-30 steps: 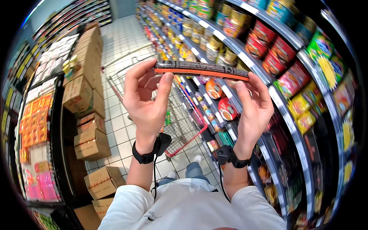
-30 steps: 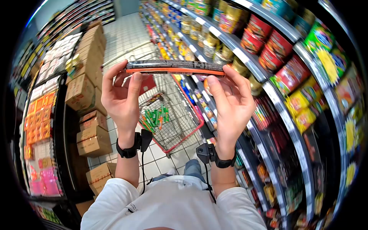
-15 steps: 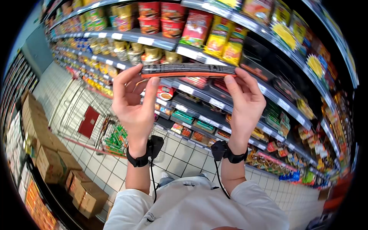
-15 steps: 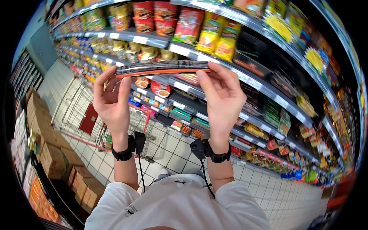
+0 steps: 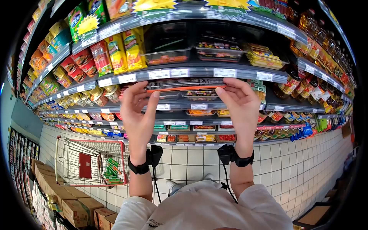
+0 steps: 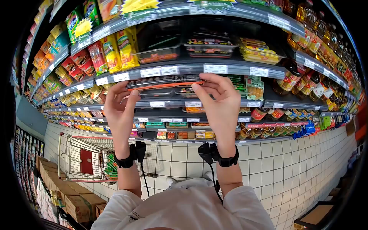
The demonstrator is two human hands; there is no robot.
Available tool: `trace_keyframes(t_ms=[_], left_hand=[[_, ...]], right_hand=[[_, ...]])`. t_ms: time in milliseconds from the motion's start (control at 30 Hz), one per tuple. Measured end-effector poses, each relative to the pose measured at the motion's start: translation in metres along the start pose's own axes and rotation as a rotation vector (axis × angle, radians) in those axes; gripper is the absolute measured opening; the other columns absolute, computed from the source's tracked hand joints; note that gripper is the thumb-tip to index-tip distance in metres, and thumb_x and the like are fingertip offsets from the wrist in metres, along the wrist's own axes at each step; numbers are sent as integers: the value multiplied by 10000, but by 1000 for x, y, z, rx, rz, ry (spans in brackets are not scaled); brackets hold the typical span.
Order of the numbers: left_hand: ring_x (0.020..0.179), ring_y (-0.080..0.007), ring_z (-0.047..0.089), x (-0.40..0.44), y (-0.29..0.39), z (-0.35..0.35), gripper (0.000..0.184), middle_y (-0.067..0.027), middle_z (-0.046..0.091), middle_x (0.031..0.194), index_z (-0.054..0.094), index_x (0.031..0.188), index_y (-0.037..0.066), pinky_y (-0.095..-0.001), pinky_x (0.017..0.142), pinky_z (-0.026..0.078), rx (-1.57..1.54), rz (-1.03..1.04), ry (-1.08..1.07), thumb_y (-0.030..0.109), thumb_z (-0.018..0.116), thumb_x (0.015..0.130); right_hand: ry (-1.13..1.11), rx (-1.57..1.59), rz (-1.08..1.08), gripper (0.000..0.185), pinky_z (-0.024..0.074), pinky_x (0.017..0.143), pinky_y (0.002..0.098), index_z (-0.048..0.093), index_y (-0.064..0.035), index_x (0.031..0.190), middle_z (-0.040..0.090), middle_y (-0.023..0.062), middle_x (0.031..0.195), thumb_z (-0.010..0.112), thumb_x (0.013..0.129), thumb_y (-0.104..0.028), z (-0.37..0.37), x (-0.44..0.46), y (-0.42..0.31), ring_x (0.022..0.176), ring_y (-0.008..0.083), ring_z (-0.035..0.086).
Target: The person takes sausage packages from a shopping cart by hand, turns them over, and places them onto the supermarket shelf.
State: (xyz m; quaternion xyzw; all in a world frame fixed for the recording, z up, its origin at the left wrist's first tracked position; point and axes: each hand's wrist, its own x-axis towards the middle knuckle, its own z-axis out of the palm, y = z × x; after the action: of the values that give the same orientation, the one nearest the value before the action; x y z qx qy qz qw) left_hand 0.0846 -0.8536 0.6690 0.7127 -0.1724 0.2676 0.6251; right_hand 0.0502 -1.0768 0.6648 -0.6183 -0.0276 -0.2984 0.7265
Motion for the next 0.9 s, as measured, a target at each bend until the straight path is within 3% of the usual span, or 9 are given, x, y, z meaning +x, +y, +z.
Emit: trace_keyframes(t_ms=[200,433,533,633,767,800,833,900], left_hand=[[873,-154,648,6,0,76,299,-103,624,1003,588,1142,-25,-267,726,540,82,-83,-136,49,676,866],[833,-156,663,28,-21,131,324,-130,666,997,607,1177,-29,-265,716,539,138,53,-185,49,654,865],[937,-137,628,44,-29,149,355,-116,653,1090,582,1227,-25,-231,682,525,158,-6,-230,88,644,896],[933,-157,621,70,-43,168,354,-111,660,1079,608,1200,-10,-255,678,502,190,190,-198,104,668,870],[857,-201,614,108,-58,178,386,-135,654,1044,621,1183,28,-294,712,494,263,225,-153,177,703,836],[907,-250,604,119,-64,178,373,-156,652,1041,623,1170,34,-339,799,489,289,255,-154,184,690,836],[907,-250,604,128,-70,181,373,-156,652,1041,623,1170,34,-339,799,489,271,247,-155,184,690,836],[979,-355,532,146,-83,187,335,-190,643,980,595,1153,12,-430,881,440,258,268,-158,94,649,832]], right_hand=[[-27,-179,55,334,546,759,232,662,16,1096,597,83,970,765,779,-5,-86,32,11,845,133,654],[43,-256,47,322,526,712,232,686,6,1071,627,71,912,786,768,-35,-121,64,29,818,122,645],[88,-309,5,311,516,702,229,694,4,1060,644,66,891,791,771,-57,-127,87,36,810,110,636],[166,-358,-16,321,509,718,221,690,19,1069,664,72,878,790,780,-79,-122,118,39,790,100,628],[185,-464,-107,328,512,736,225,682,11,1092,666,71,909,776,791,-79,-105,161,42,827,111,636],[193,-496,-133,330,514,741,228,679,8,1101,667,73,920,771,795,-78,-99,171,45,839,114,638],[196,-516,-134,330,514,741,228,679,8,1101,667,73,920,771,795,-78,-95,181,47,839,114,638],[174,-521,-140,333,517,752,235,673,3,1113,666,76,932,762,802,-78,-87,202,54,853,121,638]])
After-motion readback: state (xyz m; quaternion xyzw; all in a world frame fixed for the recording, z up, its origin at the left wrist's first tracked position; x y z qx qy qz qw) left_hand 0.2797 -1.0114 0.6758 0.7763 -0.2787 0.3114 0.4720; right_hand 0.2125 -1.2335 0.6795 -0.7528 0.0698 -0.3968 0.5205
